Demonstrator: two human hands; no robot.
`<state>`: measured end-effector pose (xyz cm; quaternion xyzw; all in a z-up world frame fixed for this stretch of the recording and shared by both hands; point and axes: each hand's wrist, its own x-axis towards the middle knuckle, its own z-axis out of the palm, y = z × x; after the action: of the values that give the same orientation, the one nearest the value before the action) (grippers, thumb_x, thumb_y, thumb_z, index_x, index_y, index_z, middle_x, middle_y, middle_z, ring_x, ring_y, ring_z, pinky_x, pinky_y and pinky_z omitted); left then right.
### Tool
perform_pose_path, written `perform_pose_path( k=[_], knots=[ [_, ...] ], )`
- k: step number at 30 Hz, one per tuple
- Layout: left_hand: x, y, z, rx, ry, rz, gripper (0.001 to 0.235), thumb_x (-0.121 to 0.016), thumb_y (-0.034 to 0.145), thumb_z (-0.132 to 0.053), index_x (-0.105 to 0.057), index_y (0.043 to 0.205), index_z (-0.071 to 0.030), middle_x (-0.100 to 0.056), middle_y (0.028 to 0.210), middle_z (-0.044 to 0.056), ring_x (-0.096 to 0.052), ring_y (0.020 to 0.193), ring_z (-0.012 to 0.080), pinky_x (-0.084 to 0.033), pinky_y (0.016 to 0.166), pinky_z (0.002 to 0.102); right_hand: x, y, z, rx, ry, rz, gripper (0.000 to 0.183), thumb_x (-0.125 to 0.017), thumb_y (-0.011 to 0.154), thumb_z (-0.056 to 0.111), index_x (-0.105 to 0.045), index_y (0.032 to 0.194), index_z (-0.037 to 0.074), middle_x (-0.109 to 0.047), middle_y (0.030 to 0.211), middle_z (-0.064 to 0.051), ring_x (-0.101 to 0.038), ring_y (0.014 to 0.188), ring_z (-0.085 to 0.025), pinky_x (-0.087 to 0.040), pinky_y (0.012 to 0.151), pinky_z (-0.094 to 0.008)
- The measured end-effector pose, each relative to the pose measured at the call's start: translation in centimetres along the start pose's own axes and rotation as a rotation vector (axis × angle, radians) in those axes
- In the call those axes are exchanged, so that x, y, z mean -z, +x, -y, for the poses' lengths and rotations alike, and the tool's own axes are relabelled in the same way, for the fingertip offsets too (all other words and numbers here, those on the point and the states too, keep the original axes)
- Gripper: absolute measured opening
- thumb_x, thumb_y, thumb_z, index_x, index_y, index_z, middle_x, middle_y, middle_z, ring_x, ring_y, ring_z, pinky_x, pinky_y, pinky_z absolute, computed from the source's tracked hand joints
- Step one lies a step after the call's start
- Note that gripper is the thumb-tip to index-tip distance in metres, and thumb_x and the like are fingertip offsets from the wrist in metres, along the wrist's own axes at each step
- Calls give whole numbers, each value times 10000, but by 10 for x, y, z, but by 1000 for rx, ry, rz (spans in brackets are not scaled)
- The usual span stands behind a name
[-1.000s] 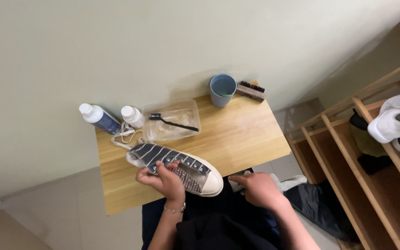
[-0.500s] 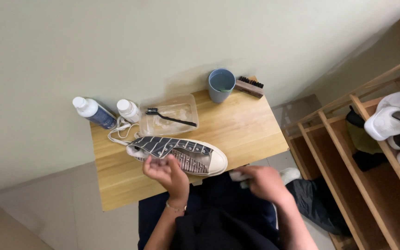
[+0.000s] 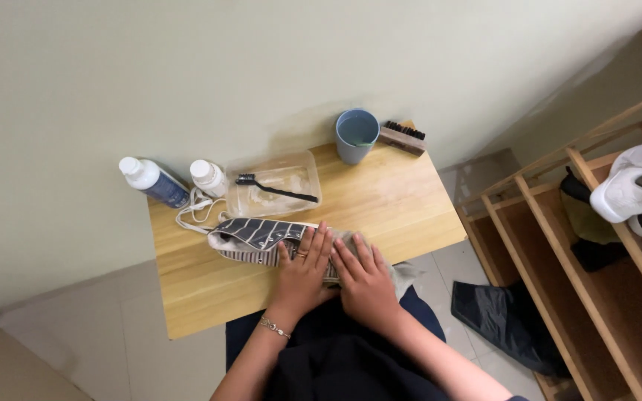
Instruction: The person wipes a high-top sneaker with a cloth, cleaning the upper fabric, the white rubber sole, and the bottom tread. After wiping the shoe, the person picks up the white shoelaces and begins to thread them through the eyelets of the sneaker.
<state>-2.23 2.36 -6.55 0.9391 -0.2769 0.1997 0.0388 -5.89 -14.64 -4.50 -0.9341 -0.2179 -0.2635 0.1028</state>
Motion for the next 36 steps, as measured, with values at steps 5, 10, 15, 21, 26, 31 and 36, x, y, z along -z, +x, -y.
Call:
perform_pose_path(
  k=[5, 10, 15, 21, 26, 31, 36],
  knots=[
    [-4, 1, 0, 5, 30, -47, 1207, -684, 614, -704, -305, 1623, -163, -219, 1729, 39, -98, 1608, 208, 174, 1165, 689, 19, -22, -21, 78, 122, 75, 564, -555, 837, 136, -647, 1388, 219, -596, 1490, 13, -522, 1387, -349, -461, 1045, -498],
    [-1, 2, 1, 33, -44, -11, 1266, -682, 609, -788, -277, 1638, -172, -218, 1727, 30, -109, 1603, 188, 184, 1174, 656, 16, -28, -59, 106, 318, 36, 569, -559, 823, 81, -705, 1342, 265, -673, 1412, 49, -588, 1336, -299, -459, 1059, -393],
    [-6, -1, 0, 48, -52, 42, 1406, -774, 488, -766, -252, 1642, -155, -180, 1738, 40, -92, 1611, 223, 69, 1182, 718, -10, 0, -56, -73, 509, -83, 551, -509, 779, -7, -755, 1254, 124, -760, 1239, -80, -719, 1118, -352, -566, 927, -433],
    [-1, -1, 2, -2, 95, 115, 1293, -512, 752, -916, -193, 1649, -40, -151, 1740, 105, -79, 1613, 268, -14, 1172, 728, 3, -43, -27, 12, 208, 120, 489, -503, 988, 86, -583, 1464, 163, -545, 1546, -37, -470, 1471, -266, -381, 1112, -461],
    [1, -1, 2, -9, 121, 119, 1309, -533, 725, -938, -209, 1646, -67, -185, 1733, 71, -104, 1608, 246, -199, 1134, 717, 19, -55, -50, 98, 291, 144, 392, -516, 1057, 164, -618, 1432, 215, -572, 1516, 30, -489, 1449, -192, -323, 1178, -400],
    [5, -1, 3, 1, 120, 105, 1306, -422, 757, -995, -223, 1651, -63, -194, 1732, 79, -112, 1605, 226, -32, 1180, 702, 17, -29, -68, -80, 530, 189, 750, -470, 739, -117, -636, 1414, 164, -624, 1472, -53, -570, 1400, -252, -415, 1145, -447],
    [6, -2, 2, -11, 139, 68, 1250, -439, 779, -970, -338, 1599, -31, -308, 1692, 115, -258, 1575, 252, -116, 1182, 656, 27, 35, -68, -94, 595, 674, 762, -496, 870, 208, -327, 1613, 190, -316, 1686, -84, -301, 1547, -305, -93, 1174, -679]
  ],
)
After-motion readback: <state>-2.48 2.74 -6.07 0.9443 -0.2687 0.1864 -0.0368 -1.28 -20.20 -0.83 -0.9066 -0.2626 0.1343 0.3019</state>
